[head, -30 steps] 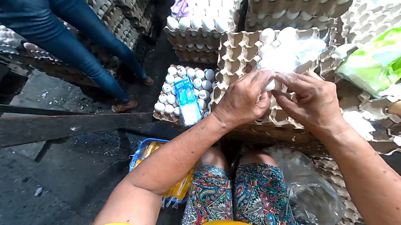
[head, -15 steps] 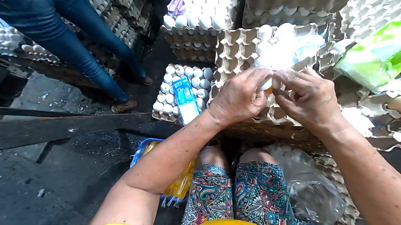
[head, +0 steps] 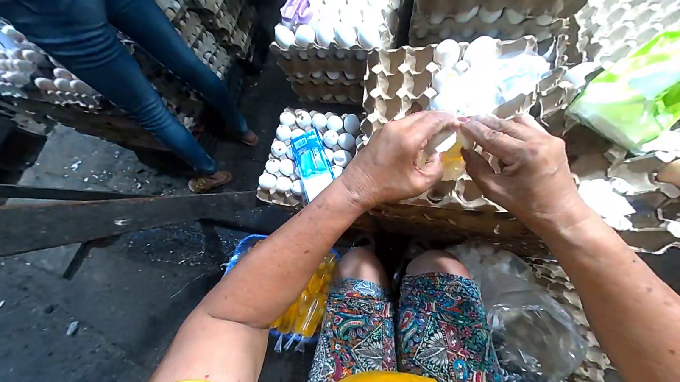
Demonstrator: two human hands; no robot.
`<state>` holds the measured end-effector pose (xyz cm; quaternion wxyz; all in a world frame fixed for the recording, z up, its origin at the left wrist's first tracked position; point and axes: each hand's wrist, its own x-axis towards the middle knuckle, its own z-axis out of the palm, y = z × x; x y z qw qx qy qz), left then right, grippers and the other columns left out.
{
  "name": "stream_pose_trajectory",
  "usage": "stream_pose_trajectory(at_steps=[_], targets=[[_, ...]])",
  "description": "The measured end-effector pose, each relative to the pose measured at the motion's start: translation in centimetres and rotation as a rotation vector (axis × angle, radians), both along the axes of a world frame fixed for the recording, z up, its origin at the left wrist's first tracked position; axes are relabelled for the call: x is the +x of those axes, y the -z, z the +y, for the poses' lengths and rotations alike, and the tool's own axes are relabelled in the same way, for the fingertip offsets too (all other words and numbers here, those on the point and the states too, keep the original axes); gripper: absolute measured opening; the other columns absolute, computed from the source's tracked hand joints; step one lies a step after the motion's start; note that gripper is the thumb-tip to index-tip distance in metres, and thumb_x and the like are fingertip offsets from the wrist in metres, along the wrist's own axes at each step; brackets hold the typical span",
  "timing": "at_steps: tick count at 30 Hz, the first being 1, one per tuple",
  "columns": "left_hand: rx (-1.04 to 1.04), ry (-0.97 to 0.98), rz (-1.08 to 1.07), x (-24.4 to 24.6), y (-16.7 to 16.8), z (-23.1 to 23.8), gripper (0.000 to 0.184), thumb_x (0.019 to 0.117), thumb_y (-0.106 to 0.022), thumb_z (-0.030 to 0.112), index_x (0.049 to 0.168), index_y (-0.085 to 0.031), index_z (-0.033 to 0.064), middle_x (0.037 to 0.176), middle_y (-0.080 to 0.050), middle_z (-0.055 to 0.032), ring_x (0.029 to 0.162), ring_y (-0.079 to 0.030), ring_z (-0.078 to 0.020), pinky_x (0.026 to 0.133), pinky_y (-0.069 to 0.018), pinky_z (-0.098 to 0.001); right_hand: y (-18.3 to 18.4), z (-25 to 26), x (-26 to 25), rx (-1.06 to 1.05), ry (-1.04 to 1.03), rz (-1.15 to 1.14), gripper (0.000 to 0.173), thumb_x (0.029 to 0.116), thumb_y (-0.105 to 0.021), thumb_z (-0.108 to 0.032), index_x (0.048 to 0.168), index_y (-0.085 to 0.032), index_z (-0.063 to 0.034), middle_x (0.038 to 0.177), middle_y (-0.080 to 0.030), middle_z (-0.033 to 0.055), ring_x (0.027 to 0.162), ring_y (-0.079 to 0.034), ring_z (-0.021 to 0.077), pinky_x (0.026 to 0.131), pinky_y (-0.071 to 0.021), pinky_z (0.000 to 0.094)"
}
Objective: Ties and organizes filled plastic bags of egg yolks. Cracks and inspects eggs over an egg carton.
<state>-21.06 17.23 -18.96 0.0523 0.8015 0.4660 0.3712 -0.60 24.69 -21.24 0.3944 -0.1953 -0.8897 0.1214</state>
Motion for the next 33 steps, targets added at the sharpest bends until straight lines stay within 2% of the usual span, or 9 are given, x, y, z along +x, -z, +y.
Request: stream_pose_trajectory(at_steps=[9, 12, 15, 18, 21, 26, 29, 31, 33], targets=[[-0.023, 0.003, 0.001, 0.0, -0.5, 0.2, 0.038, 0.0854, -0.066, 0.001, 0.122, -0.067, -0.0091, 0.122, -0.07, -0.0209, 0.114, -0.07, -0.0247, 0.099, -0.0567, -0.037, -0.4, -0.1, 0.0, -0.02, -0.002, -0.008, 0.034, 0.0944, -0.063, -0.009, 0.126, -0.071, 0.0004, 0.124, -0.072, 0.0188, 0.101, -0.069, 0.035, 0.087, -0.0546, 0.0445], [-0.063, -0.01, -0.009, 0.0, -1.1, 0.5, 0.037, 0.0866, -0.066, 0.002, 0.122, -0.067, -0.0079, 0.119, -0.071, -0.0191, 0.107, -0.072, -0.0209, 0.095, -0.0587, -0.0349, -0.9, 0.0, 0.1, -0.084, 0.0, -0.01, 0.036, 0.0947, -0.063, -0.011, 0.128, -0.07, 0.0013, 0.115, -0.074, 0.0191, 0.092, -0.068, 0.032, 0.08, -0.0537, 0.0435], [-0.067, -0.019, -0.012, 0.2, -1.7, 1.0, 0.034, 0.0886, -0.067, 0.006, 0.12, -0.068, -0.0073, 0.112, -0.072, -0.0179, 0.1, -0.073, -0.0193, 0.091, -0.0601, -0.0341, -1.6, 0.0, 0.2, -0.182, 0.007, 0.013, 0.036, 0.0973, -0.062, -0.018, 0.127, -0.071, -0.0009, 0.101, -0.074, 0.0164, 0.081, -0.066, 0.0214, 0.074, -0.0532, 0.0343], [-0.092, -0.023, -0.028, 0.3, -2.3, 1.5, 0.033, 0.0905, -0.067, 0.008, 0.121, -0.067, -0.0064, 0.111, -0.073, -0.0163, 0.099, -0.073, -0.017, 0.091, -0.0608, -0.0329, -1.7, 0.2, 0.3, -0.292, 0.016, 0.055, 0.035, 0.0982, -0.063, -0.023, 0.126, -0.072, -0.0033, 0.101, -0.075, 0.0139, 0.08, -0.067, 0.0128, 0.073, -0.0546, 0.0259], [-0.113, -0.021, -0.046, 0.6, -2.8, 1.6, 0.033, 0.0908, -0.067, 0.008, 0.12, -0.067, -0.006, 0.11, -0.073, -0.0153, 0.098, -0.073, -0.0159, 0.091, -0.0607, -0.032, -1.9, 0.1, 0.4, -0.344, 0.028, 0.076, 0.036, 0.0981, -0.065, -0.025, 0.126, -0.072, -0.0043, 0.102, -0.074, 0.0122, 0.081, -0.066, 0.0089, 0.073, -0.0531, 0.0221], [-0.198, 0.009, -0.087, 0.6, -3.2, 1.5, 0.035, 0.0945, -0.068, 0.014, 0.125, -0.066, -0.0042, 0.116, -0.072, -0.0144, 0.104, -0.072, -0.0143, 0.095, -0.0588, -0.0307, -2.3, 0.0, 0.8, -0.508, 0.027, 0.088, 0.032, 0.0979, -0.066, -0.024, 0.126, -0.072, -0.0082, 0.101, -0.074, 0.0023, 0.078, -0.063, -0.0028, 0.071, -0.0522, 0.0158], [-0.271, 0.008, -0.103, 0.3, -4.0, 1.2, 0.053, 0.0977, -0.069, 0.031, 0.139, -0.059, -0.0012, 0.133, -0.066, -0.014, 0.121, -0.065, -0.0157, 0.108, -0.0512, -0.0335, -3.3, -0.4, 1.5, -0.788, -0.057, 0.184, 0.026, 0.0958, -0.068, -0.016, 0.12, -0.073, -0.0083, 0.098, -0.075, -0.0045, 0.079, -0.066, -0.0029, 0.073, -0.0564, 0.0184], [-0.337, -0.001, -0.138, 0.3, -4.5, 0.5, 0.058, 0.0988, -0.066, 0.034, 0.145, -0.054, 0.0019, 0.142, -0.061, -0.0112, 0.128, -0.059, -0.0127, 0.11, -0.0484, -0.0306, -3.8, -1.4, 3.0, -0.947, -0.102, 0.258, 0.021, 0.0963, -0.066, -0.012, 0.116, -0.073, -0.0084, 0.096, -0.074, -0.0078, 0.075, -0.064, -0.0022, 0.067, -0.0538, 0.0181], [-0.396, -0.074, -0.152, 0.2, -5.1, -0.3, 0.055, 0.0997, -0.065, 0.036, 0.145, -0.055, 0.0067, 0.141, -0.061, -0.005, 0.125, -0.06, -0.0057, 0.107, -0.0499, -0.0252, -4.0, -2.6, 5.3, -1.04, -0.125, 0.322, 0.018, 0.0971, -0.064, -0.01, 0.113, -0.072, -0.0094, 0.092, -0.073, -0.0087, 0.07, -0.062, -0.0019, 0.058, -0.0507, 0.0159]])
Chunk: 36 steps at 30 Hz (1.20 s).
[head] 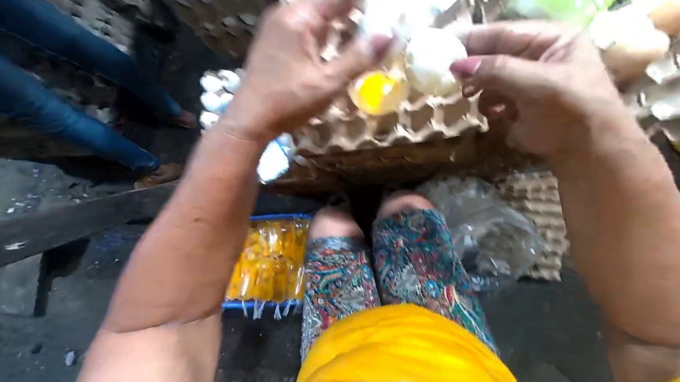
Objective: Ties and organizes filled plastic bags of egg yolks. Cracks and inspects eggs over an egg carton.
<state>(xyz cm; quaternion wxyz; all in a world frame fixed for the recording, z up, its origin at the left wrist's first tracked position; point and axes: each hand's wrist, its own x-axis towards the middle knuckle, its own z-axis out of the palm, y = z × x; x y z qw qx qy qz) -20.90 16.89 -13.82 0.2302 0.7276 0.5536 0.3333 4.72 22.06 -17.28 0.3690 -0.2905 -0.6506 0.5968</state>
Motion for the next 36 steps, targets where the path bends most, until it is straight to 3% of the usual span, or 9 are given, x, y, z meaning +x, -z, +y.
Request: stream_pose_trajectory(at_steps=[4, 7, 10, 13, 17, 24, 29, 33, 36], targets=[[0.143, 0.103, -0.05, -5.7, 4.4, 1.8, 0.055, 0.0997, -0.066, 0.041, 0.141, -0.056, 0.0063, 0.14, -0.061, -0.0084, 0.13, -0.059, -0.0148, 0.108, -0.0519, -0.033, 2.1, -3.2, 7.5, 0.002, -0.079, -0.067, 0.025, 0.0942, -0.062, -0.013, 0.117, -0.072, -0.0116, 0.1, -0.074, -0.008, 0.078, -0.065, -0.0008, 0.065, -0.0545, 0.017], [0.198, 0.161, -0.08, -8.6, 6.8, 3.1, 0.053, 0.0995, -0.067, 0.043, 0.14, -0.057, 0.0097, 0.14, -0.061, -0.0072, 0.131, -0.06, -0.0191, 0.108, -0.0545, -0.0377, 5.4, -6.3, 13.5, -0.056, -0.131, -0.417, 0.028, 0.0895, -0.063, -0.009, 0.115, -0.074, -0.0103, 0.101, -0.076, -0.0032, 0.084, -0.07, 0.0034, 0.074, -0.061, 0.0235], [0.016, -0.044, -0.016, -4.6, 2.7, 0.7, 0.054, 0.0993, -0.065, 0.036, 0.142, -0.054, 0.0051, 0.14, -0.06, -0.0078, 0.127, -0.059, -0.009, 0.107, -0.0499, -0.0261, 10.2, -8.8, 16.9, -0.166, -0.107, -0.92, 0.024, 0.0932, -0.071, -0.007, 0.117, -0.076, -0.009, 0.094, -0.075, 0.0114, 0.079, -0.07, 0.0244, 0.073, -0.0573, 0.0516], [-0.049, -0.175, -0.028, -3.2, 1.2, 1.4, 0.051, 0.1005, -0.063, 0.029, 0.143, -0.054, 0.0022, 0.139, -0.061, -0.0103, 0.121, -0.062, -0.0088, 0.102, -0.0519, -0.0265, 15.0, -9.9, 17.2, -0.209, -0.141, -1.163, 0.039, 0.0988, -0.066, -0.018, 0.136, -0.066, -0.008, 0.12, -0.069, 0.0252, 0.105, -0.067, 0.0441, 0.094, -0.0484, 0.0689], [-0.029, -0.236, -0.02, -4.2, 1.8, 5.1, 0.048, 0.1008, -0.06, 0.016, 0.146, -0.051, 0.0035, 0.142, -0.058, -0.0136, 0.121, -0.063, -0.0145, 0.102, -0.0521, -0.0329, 15.0, -9.7, 15.9, -0.115, -0.18, -1.096, 0.048, 0.1004, -0.066, -0.021, 0.146, -0.058, -0.0084, 0.15, -0.053, 0.0205, 0.126, -0.06, 0.0428, 0.106, -0.0447, 0.0638], [0.029, -0.201, 0.283, -2.9, 2.7, 12.0, 0.045, 0.0997, -0.056, 0.006, 0.144, -0.054, 0.0021, 0.152, -0.051, -0.0174, 0.137, -0.053, -0.0288, 0.114, -0.0422, -0.0445, 6.6, -6.2, 10.7, 0.434, -0.041, -0.69, 0.041, 0.1037, -0.052, -0.033, 0.133, -0.067, -0.0087, 0.12, -0.072, 0.011, 0.092, -0.071, 0.0165, 0.077, -0.0607, 0.0345], [-0.137, -0.312, 0.307, -1.8, 3.2, 15.5, 0.048, 0.1044, -0.057, 0.025, 0.149, -0.051, 0.0081, 0.148, -0.053, -0.019, 0.134, -0.055, -0.0331, 0.113, -0.0423, -0.051, 3.1, -2.8, 4.2, 0.777, 0.178, -0.688, 0.036, 0.1002, -0.059, -0.019, 0.132, -0.068, -0.0047, 0.135, -0.065, 0.0168, 0.106, -0.071, 0.0293, 0.084, -0.0602, 0.0457], [-0.179, -0.283, 0.385, -2.5, 4.4, 18.0, 0.047, 0.1029, -0.06, 0.033, 0.142, -0.059, 0.0071, 0.138, -0.06, -0.0203, 0.133, -0.055, -0.0356, 0.113, -0.0407, -0.0549, 2.6, -0.4, -0.3, 0.725, 0.227, -0.766, 0.039, 0.0985, -0.065, -0.016, 0.136, -0.064, -0.0046, 0.142, -0.059, 0.02, 0.126, -0.06, 0.0394, 0.101, -0.0509, 0.0551], [-0.169, -0.267, 0.421, -2.8, 4.6, 18.6, 0.042, 0.1014, -0.062, 0.029, 0.138, -0.062, 0.0084, 0.137, -0.062, -0.0183, 0.134, -0.054, -0.0344, 0.114, -0.0396, -0.0544, 2.9, 0.5, -1.8, 0.726, 0.184, -0.734, 0.039, 0.0994, -0.065, -0.018, 0.136, -0.065, -0.0048, 0.14, -0.06, 0.0191, 0.125, -0.061, 0.0375, 0.101, -0.0517, 0.0517]])
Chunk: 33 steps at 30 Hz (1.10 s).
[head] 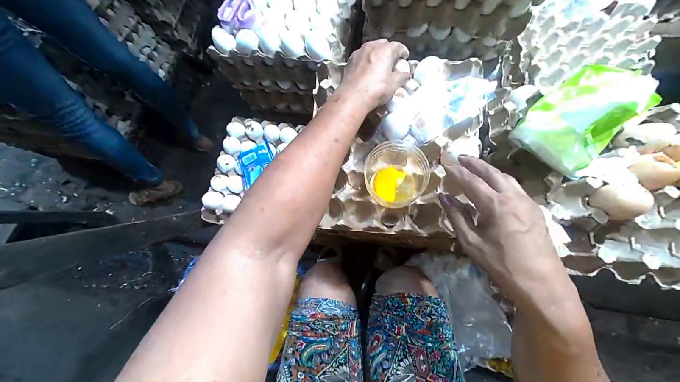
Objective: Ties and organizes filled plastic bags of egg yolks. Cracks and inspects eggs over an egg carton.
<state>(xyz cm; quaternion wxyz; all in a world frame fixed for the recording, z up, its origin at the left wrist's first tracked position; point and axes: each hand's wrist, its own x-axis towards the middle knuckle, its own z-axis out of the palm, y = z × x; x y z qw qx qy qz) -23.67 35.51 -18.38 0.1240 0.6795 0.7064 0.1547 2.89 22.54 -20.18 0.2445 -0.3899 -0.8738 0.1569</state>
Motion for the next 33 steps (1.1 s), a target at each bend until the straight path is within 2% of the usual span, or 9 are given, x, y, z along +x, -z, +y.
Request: stream_pose_trajectory(at_steps=[6, 9, 12, 15, 18, 21, 26, 30, 33], targets=[[0.04, -0.01, -0.113, -0.7, -0.3, 0.3, 0.04, 0.1013, -0.063, 0.034, 0.13, -0.066, 0.0063, 0.127, -0.067, -0.0171, 0.124, -0.062, -0.0317, 0.109, -0.044, -0.0541, 0.0, 0.9, -0.2, 0.057, -0.009, 0.056, 0.033, 0.1008, -0.061, -0.018, 0.13, -0.068, -0.0041, 0.137, -0.064, 0.0176, 0.119, -0.065, 0.0356, 0.096, -0.0542, 0.0507], [0.094, -0.034, -0.364, -1.3, 0.0, 0.4, 0.037, 0.099, -0.067, 0.032, 0.122, -0.068, 0.0032, 0.114, -0.071, -0.0131, 0.107, -0.069, -0.0223, 0.101, -0.0521, -0.0444, -0.8, 1.2, -0.5, 0.08, 0.022, 0.121, 0.033, 0.1024, -0.059, -0.016, 0.132, -0.067, -0.0027, 0.134, -0.065, 0.0184, 0.102, -0.069, 0.0313, 0.085, -0.0571, 0.0455], [0.101, -0.098, -0.607, -0.8, -1.0, -1.2, 0.035, 0.1001, -0.067, 0.03, 0.12, -0.066, 0.0021, 0.11, -0.069, -0.0105, 0.095, -0.068, -0.0145, 0.09, -0.0553, -0.0337, -1.5, 1.8, -1.1, 0.068, 0.056, 0.206, 0.031, 0.1049, -0.058, -0.017, 0.132, -0.066, -0.0031, 0.126, -0.068, 0.0188, 0.091, -0.07, 0.0274, 0.077, -0.0582, 0.0426], [0.058, -0.201, -0.849, 0.8, -3.2, -4.1, 0.032, 0.1028, -0.063, 0.03, 0.123, -0.064, 0.0052, 0.107, -0.068, -0.0072, 0.083, -0.068, -0.0115, 0.076, -0.057, -0.0274, -1.9, 3.2, -2.2, 0.004, 0.101, 0.303, 0.038, 0.1043, -0.058, -0.024, 0.135, -0.064, -0.0028, 0.119, -0.071, 0.0168, 0.093, -0.071, 0.0224, 0.082, -0.0585, 0.0383], [0.002, -0.237, -0.981, 2.4, -5.2, -7.6, 0.032, 0.1031, -0.062, 0.031, 0.125, -0.064, 0.0078, 0.105, -0.07, -0.0069, 0.084, -0.069, -0.0127, 0.075, -0.0574, -0.0275, -3.0, 3.9, -3.4, -0.092, 0.094, 0.399, 0.046, 0.1025, -0.061, -0.032, 0.141, -0.06, -0.0062, 0.114, -0.072, 0.0135, 0.083, -0.07, 0.0149, 0.078, -0.0578, 0.0344], [-0.015, -0.186, -0.992, 3.9, -6.3, -11.0, 0.028, 0.1032, -0.062, 0.028, 0.12, -0.064, 0.006, 0.102, -0.071, -0.007, 0.082, -0.07, -0.013, 0.074, -0.0584, -0.0281, -4.5, 3.5, -4.1, -0.165, 0.05, 0.422, 0.05, 0.1017, -0.063, -0.031, 0.146, -0.056, -0.0087, 0.13, -0.068, 0.0114, 0.077, -0.07, 0.008, 0.072, -0.058, 0.0281], [0.028, -0.021, -0.957, 4.7, -6.3, -14.8, 0.023, 0.1013, -0.066, 0.02, 0.113, -0.064, 0.0004, 0.096, -0.07, -0.0069, 0.079, -0.071, -0.0113, 0.075, -0.0614, -0.0274, -5.1, 2.0, -4.1, -0.214, -0.001, 0.455, 0.034, 0.1021, -0.061, -0.027, 0.132, -0.068, -0.0117, 0.099, -0.075, 0.0028, 0.07, -0.067, 0.0051, 0.066, -0.059, 0.0272], [0.016, 0.152, -0.822, 3.6, -6.2, -16.3, 0.037, 0.098, -0.069, 0.013, 0.131, -0.059, -0.0004, 0.103, -0.072, -0.0079, 0.084, -0.07, -0.0098, 0.079, -0.0599, -0.0263, -5.0, 0.9, -3.6, -0.248, -0.025, 0.44, 0.035, 0.1013, -0.064, -0.028, 0.131, -0.068, -0.0094, 0.097, -0.076, 0.0025, 0.071, -0.069, 0.0036, 0.068, -0.06, 0.0255], [0.051, 0.192, -0.677, 3.2, -6.2, -17.2, 0.042, 0.0962, -0.072, 0.014, 0.135, -0.062, 0.002, 0.116, -0.071, -0.0093, 0.094, -0.07, -0.0098, 0.085, -0.0587, -0.0271, -5.0, 0.2, -3.6, -0.237, -0.033, 0.381, 0.035, 0.1009, -0.063, -0.025, 0.131, -0.069, -0.0094, 0.093, -0.075, 0.0043, 0.068, -0.067, 0.0052, 0.066, -0.058, 0.0276]])
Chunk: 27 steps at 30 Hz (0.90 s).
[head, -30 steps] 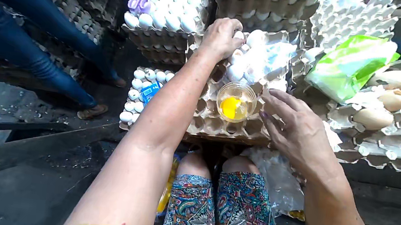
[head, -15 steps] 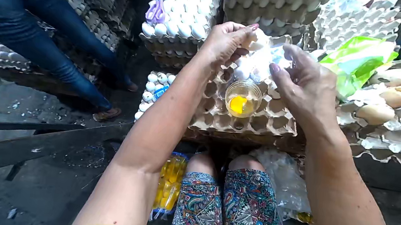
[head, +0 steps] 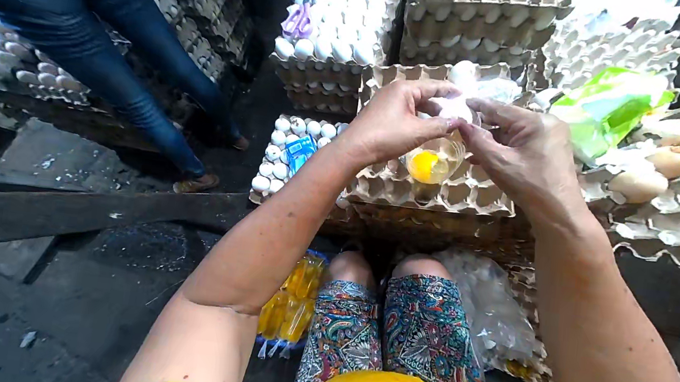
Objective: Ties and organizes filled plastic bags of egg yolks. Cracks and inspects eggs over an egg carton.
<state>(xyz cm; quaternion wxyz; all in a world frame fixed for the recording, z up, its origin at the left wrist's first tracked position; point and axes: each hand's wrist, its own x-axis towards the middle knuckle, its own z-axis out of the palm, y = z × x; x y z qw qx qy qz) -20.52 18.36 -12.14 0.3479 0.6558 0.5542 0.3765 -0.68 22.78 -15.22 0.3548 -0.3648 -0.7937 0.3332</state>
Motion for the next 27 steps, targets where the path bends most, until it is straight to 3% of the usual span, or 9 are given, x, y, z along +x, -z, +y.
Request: stream_pose_trajectory(at_steps=[3, 7, 10, 20, 27], targets=[[0.038, -0.004, 0.072, 0.0, 0.4, -0.4, 0.038, 0.0955, -0.073, 0.014, 0.13, -0.066, 0.0015, 0.124, -0.07, -0.0118, 0.105, -0.071, -0.012, 0.093, -0.0584, -0.0296, 0.1, -0.2, -0.2, 0.072, -0.007, -0.062, 0.032, 0.1015, -0.062, -0.026, 0.128, -0.07, -0.0098, 0.088, -0.074, 0.0056, 0.066, -0.065, 0.0069, 0.064, -0.0558, 0.0295], [0.125, -0.017, 0.171, 0.1, 1.6, -0.3, 0.032, 0.097, -0.071, 0.016, 0.125, -0.069, 0.0007, 0.112, -0.073, -0.0104, 0.098, -0.072, -0.0106, 0.09, -0.06, -0.0287, 0.6, 0.1, -0.3, 0.141, -0.016, -0.152, 0.035, 0.1016, -0.061, -0.027, 0.13, -0.069, -0.0082, 0.089, -0.073, 0.0098, 0.069, -0.067, 0.0142, 0.067, -0.0567, 0.0363], [0.122, -0.037, 0.242, 0.4, 1.8, -0.5, 0.03, 0.099, -0.069, 0.017, 0.125, -0.07, 0.0022, 0.115, -0.074, -0.009, 0.097, -0.073, -0.0097, 0.09, -0.0599, -0.0283, 1.0, 0.2, -0.6, 0.173, -0.011, -0.178, 0.036, 0.1002, -0.061, -0.024, 0.13, -0.069, -0.0065, 0.093, -0.074, 0.0136, 0.074, -0.071, 0.0204, 0.071, -0.0584, 0.0418], [0.266, -0.086, 0.334, 0.4, 3.3, -0.2, 0.027, 0.0988, -0.066, 0.017, 0.122, -0.072, 0.003, 0.106, -0.076, -0.0077, 0.084, -0.073, -0.0103, 0.081, -0.0605, -0.029, 1.7, 0.7, -1.4, 0.293, 0.004, -0.164, 0.033, 0.0975, -0.061, -0.023, 0.123, -0.072, -0.0048, 0.098, -0.075, 0.017, 0.082, -0.073, 0.0261, 0.074, -0.0589, 0.0439], [0.333, -0.153, 0.398, 1.1, 3.9, -0.4, 0.029, 0.0986, -0.062, 0.014, 0.123, -0.072, 0.001, 0.106, -0.076, -0.0111, 0.09, -0.074, -0.0161, 0.085, -0.0602, -0.0342, 2.0, 0.7, -1.7, 0.334, 0.02, -0.168, 0.033, 0.0979, -0.061, -0.023, 0.122, -0.072, -0.0032, 0.098, -0.074, 0.0172, 0.081, -0.073, 0.0268, 0.073, -0.0582, 0.0437]])
